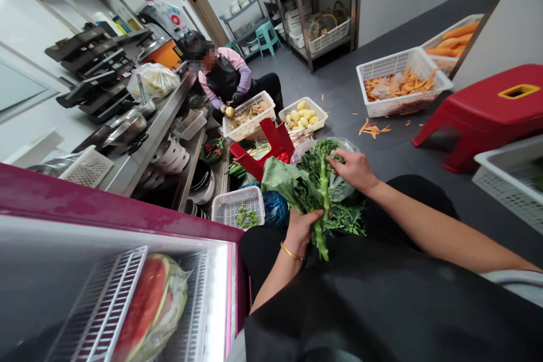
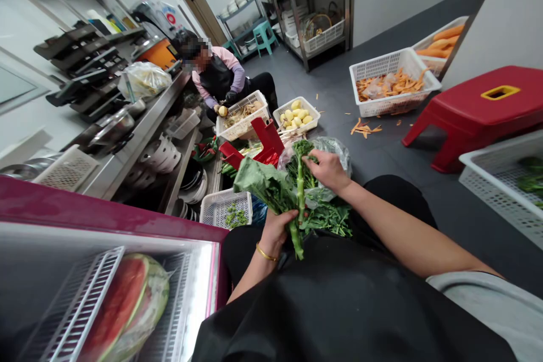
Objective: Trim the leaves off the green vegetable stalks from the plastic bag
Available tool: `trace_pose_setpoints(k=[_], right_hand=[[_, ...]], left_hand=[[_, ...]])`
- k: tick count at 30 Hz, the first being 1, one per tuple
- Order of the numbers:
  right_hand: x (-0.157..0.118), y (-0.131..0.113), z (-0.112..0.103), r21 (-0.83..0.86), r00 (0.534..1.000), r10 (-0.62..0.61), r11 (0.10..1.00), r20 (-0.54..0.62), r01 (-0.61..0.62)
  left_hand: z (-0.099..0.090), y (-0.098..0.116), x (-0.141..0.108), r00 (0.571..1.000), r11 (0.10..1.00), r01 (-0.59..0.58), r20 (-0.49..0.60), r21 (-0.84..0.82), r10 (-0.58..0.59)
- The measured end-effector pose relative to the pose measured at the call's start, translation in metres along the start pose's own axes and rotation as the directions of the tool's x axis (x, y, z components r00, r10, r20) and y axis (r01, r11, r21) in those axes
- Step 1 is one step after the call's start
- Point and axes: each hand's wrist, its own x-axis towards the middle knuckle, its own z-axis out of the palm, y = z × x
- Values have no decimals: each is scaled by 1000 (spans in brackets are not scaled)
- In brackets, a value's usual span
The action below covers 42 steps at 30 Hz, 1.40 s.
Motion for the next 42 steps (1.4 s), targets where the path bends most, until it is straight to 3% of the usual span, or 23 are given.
trace_pose_setpoints(k=[2, 5, 7, 9, 11, 14, 16, 21, 23, 25, 28, 31, 34, 36, 38, 39, 42], right_hand=[[-11, -5, -4, -292, 987, -148, 943, 60, 159], [-25, -14, -11, -330, 950, -167, 910, 265, 252], [-24, -20, -15, -218, 955, -71, 966, 288, 138], [-13, -25, -18, -79, 968, 66, 996, 240, -49], [1, -25, -17, 68, 960, 152, 983, 235, -172], [10, -17, -7, 267, 932, 179, 926, 314, -268], [3, -10, 5, 416, 916, 216, 839, 338, -351], [-30, 2, 31, 723, 841, 390, 445, 374, -528], [-35, 7, 24, 727, 825, 386, 405, 414, -554], [-37, 14, 8, 691, 821, 390, 451, 418, -566], [-47, 22, -23, 538, 809, 392, 607, 438, -585], [-58, 21, -44, 430, 830, 345, 731, 438, -531], [-48, 20, -54, 489, 869, 327, 726, 371, -483], [-28, 26, -57, 585, 892, 406, 682, 198, -440], [-5, 33, -52, 648, 876, 482, 665, 6, -371], [5, 34, -44, 649, 871, 490, 674, -35, -353], [24, 11, 8, 515, 940, 336, 796, 59, -317]], left_hand=[[0, -2, 1, 997, 998, -46, -59, 40, 49], [-3, -3, 1, 976, 970, -146, -133, 194, 174], [-5, -1, -1, 960, 920, -191, -131, 343, 249], [-6, 1, -3, 954, 857, -201, -105, 475, 282], [-7, 3, -5, 948, 805, -200, -97, 559, 303], [-9, 2, -6, 945, 788, -197, -100, 583, 310], [-10, 0, -4, 958, 815, -181, -87, 551, 272], [-5, -7, 5, 986, 946, -120, -78, 301, 150], [-3, -7, 8, 995, 983, -53, -72, 175, 67], [-1, -5, 11, 998, 995, 11, -59, 98, -5], [0, -4, 17, 995, 993, 100, -16, 64, -99], [4, -6, 24, 988, 986, 150, 20, 74, -152], [8, -10, 28, 984, 984, 174, 38, 49, -176], [6, -13, 26, 979, 981, 193, 62, 27, -194], [-1, -18, 24, 980, 981, 196, 46, -3, -196], [-8, -22, 24, 978, 978, 206, 10, -29, -206], [-35, -36, 30, 940, 948, 285, -151, -142, -306]])
